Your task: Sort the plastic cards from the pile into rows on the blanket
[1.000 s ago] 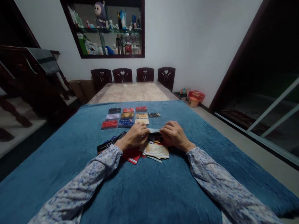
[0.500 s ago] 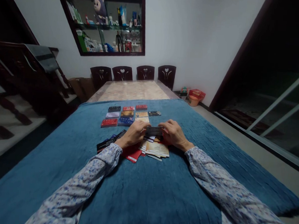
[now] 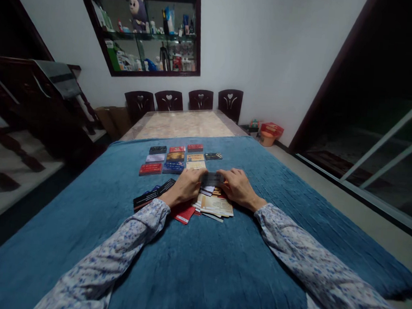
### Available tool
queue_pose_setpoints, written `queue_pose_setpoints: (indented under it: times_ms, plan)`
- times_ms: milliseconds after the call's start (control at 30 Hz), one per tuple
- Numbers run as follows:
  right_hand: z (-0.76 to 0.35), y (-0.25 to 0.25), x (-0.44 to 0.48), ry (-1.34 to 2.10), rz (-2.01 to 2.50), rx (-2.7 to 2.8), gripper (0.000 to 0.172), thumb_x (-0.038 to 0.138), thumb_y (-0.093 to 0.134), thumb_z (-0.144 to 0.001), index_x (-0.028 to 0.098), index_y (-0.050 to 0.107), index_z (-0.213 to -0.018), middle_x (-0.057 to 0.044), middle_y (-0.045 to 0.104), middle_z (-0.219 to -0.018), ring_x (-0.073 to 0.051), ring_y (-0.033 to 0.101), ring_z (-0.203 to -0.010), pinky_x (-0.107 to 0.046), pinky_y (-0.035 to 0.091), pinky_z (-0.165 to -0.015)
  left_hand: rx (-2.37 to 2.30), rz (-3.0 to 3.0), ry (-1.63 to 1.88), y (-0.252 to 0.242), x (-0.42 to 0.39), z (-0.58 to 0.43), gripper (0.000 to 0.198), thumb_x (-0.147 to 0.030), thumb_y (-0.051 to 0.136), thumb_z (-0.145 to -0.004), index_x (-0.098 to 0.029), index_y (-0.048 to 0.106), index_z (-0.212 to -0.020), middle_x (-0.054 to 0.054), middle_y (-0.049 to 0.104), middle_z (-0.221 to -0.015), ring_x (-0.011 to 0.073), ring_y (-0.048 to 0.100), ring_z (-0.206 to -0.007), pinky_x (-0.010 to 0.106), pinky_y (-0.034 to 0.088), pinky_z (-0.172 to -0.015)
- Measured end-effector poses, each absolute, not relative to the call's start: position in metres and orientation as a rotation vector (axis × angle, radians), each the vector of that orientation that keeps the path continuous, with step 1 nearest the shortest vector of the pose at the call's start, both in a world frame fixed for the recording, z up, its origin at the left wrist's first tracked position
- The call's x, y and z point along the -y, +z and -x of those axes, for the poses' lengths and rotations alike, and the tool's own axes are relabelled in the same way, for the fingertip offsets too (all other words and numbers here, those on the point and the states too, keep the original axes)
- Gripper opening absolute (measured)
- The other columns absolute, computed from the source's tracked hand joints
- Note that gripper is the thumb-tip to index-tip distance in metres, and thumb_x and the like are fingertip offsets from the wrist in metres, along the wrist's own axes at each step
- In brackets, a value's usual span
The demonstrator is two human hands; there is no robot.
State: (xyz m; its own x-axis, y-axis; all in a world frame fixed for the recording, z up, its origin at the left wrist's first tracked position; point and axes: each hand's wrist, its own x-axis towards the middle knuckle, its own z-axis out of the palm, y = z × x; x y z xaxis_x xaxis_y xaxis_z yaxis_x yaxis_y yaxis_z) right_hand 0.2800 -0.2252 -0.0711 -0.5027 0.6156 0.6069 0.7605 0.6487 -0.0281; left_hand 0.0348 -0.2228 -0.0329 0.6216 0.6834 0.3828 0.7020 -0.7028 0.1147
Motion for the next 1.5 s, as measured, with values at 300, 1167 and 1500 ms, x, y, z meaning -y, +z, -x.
queue_pose_setpoints:
  times_ms: [300, 1167, 1500]
  plan:
    - [-0.281, -0.070, 0.226, -0.320, 1.101, 2.322, 0.053, 0.021, 0.059, -0.088, 0.012, 0.053, -0.140, -0.016, 0.069, -0.110, -0.029, 0.053, -0.102, -0.040, 0.037, -0.085, 1.257, 2.828, -0.635, -0.039, 0.220, -0.036, 0.056, -0.008, 0.053, -0.080, -0.016, 0.049, -0.135, 0.016, 0.068, -0.127, 0.0287, 0.065, -0.112, 0.044, 0.047, -0.095]
    - [-0.291, -0.078, 0.215, -0.168, 1.120, 2.237, 0.057, 0.030, 0.070, -0.088, 0.015, 0.055, -0.141, -0.015, 0.074, -0.110, -0.029, 0.060, -0.098, -0.040, 0.046, -0.082, 1.306, 2.837, -0.830, -0.047, 0.212, -0.033, 0.057, -0.011, 0.066, -0.078, -0.019, 0.051, -0.133, 0.012, 0.070, -0.115, 0.0267, 0.066, -0.106, 0.046, 0.048, -0.099]
    - [-0.293, -0.071, 0.216, -0.139, 1.065, 2.273, 0.047, 0.038, 0.071, -0.089, 0.017, 0.064, -0.130, -0.012, 0.074, -0.103, -0.027, 0.058, -0.095, -0.038, 0.043, -0.078, 1.376, 2.806, -0.651, -0.037, 0.217, -0.029, 0.053, -0.015, 0.067, -0.082, -0.020, 0.054, -0.133, 0.012, 0.062, -0.119, 0.0302, 0.058, -0.117, 0.047, 0.046, -0.098]
